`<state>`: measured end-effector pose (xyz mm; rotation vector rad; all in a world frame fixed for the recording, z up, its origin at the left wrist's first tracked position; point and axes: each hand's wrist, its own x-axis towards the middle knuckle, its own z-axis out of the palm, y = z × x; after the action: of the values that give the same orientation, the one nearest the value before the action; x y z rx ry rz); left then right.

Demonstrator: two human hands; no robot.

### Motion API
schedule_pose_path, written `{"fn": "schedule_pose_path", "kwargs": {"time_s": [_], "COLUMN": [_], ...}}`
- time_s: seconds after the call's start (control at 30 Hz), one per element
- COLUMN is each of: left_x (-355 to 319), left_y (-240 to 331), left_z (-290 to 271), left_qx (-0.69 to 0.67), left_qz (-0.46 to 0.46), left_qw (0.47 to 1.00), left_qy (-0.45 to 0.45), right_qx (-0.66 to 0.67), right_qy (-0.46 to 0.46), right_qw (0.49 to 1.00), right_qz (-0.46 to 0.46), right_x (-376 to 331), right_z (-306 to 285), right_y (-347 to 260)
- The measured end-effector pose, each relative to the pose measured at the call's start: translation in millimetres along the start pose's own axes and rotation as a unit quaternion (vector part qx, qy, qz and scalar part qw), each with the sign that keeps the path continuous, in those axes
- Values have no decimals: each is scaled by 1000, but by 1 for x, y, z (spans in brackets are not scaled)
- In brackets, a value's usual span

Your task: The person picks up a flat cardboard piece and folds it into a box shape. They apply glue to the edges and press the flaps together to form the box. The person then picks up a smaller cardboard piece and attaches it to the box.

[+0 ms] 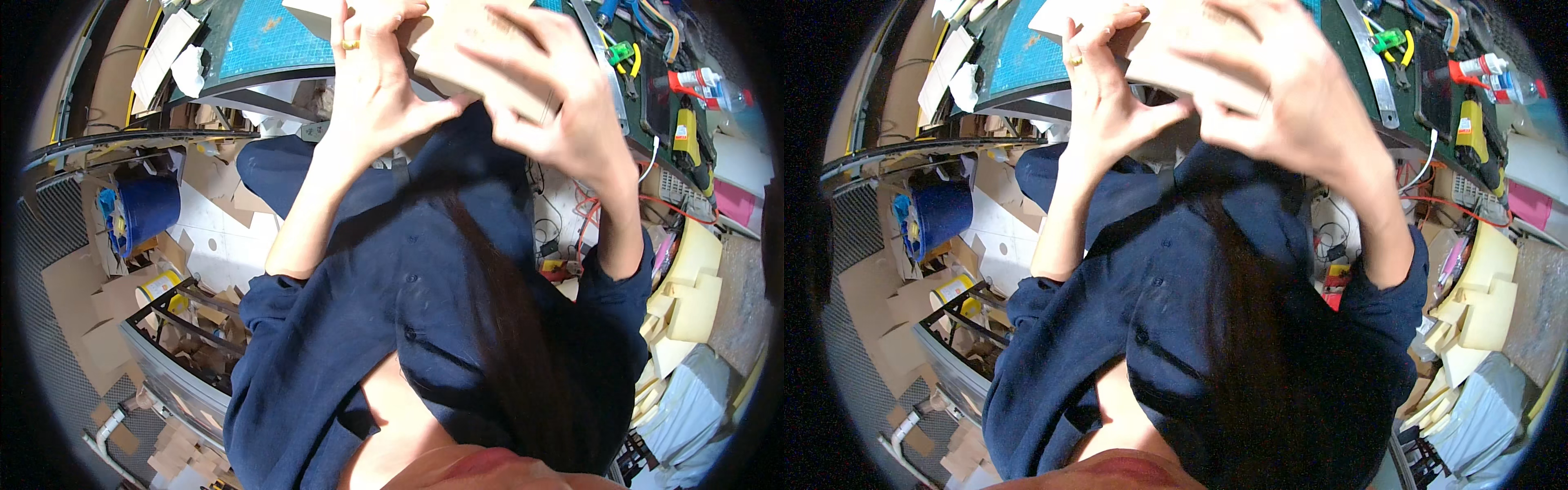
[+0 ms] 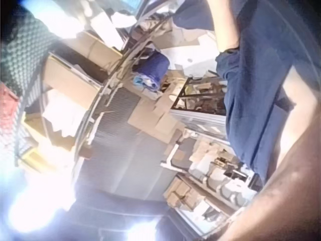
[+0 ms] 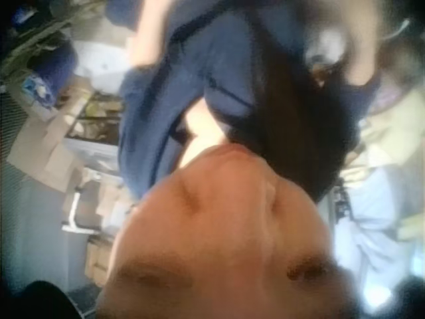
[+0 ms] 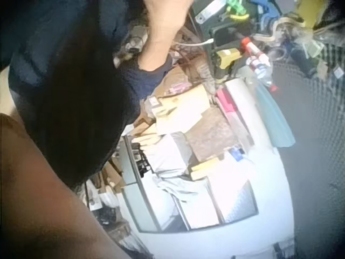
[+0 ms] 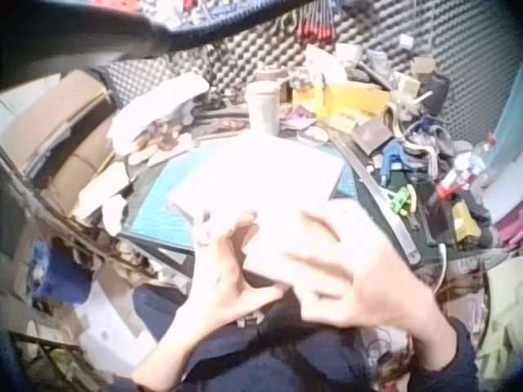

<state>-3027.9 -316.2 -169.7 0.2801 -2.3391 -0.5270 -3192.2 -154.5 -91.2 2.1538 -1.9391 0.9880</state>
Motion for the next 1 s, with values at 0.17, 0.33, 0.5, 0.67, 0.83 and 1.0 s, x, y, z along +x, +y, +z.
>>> {"fn": "schedule_pose_path", "kwargs": {"time_s": [0.17,0.33,0.5,0.67,0.83,1.0], "left_x": [-5,-3,1,-3,2,14], "left_y": [-5,1,-8,-4,-30,-51], "left_z": [8,-1,6,7,-4,-53], "left_qx": [72,83,34,52,-22,-12], "left_qz": [26,3,29,14,47,32], "left_qw": [997,997,999,998,998,996], "left_qy": [29,-5,21,15,-28,-79], "right_qx": [5,-58,-20,-3,207,84], "right_qy": [26,10,20,17,11,26], "right_qw": [1000,998,1000,1000,969,994], "right_qz": [13,-34,12,22,131,61], "right_x": [-1,1,-6,2,41,71], "right_z": [6,3,15,5,2,14], "right_y": [4,8,12,29,33,23]}}
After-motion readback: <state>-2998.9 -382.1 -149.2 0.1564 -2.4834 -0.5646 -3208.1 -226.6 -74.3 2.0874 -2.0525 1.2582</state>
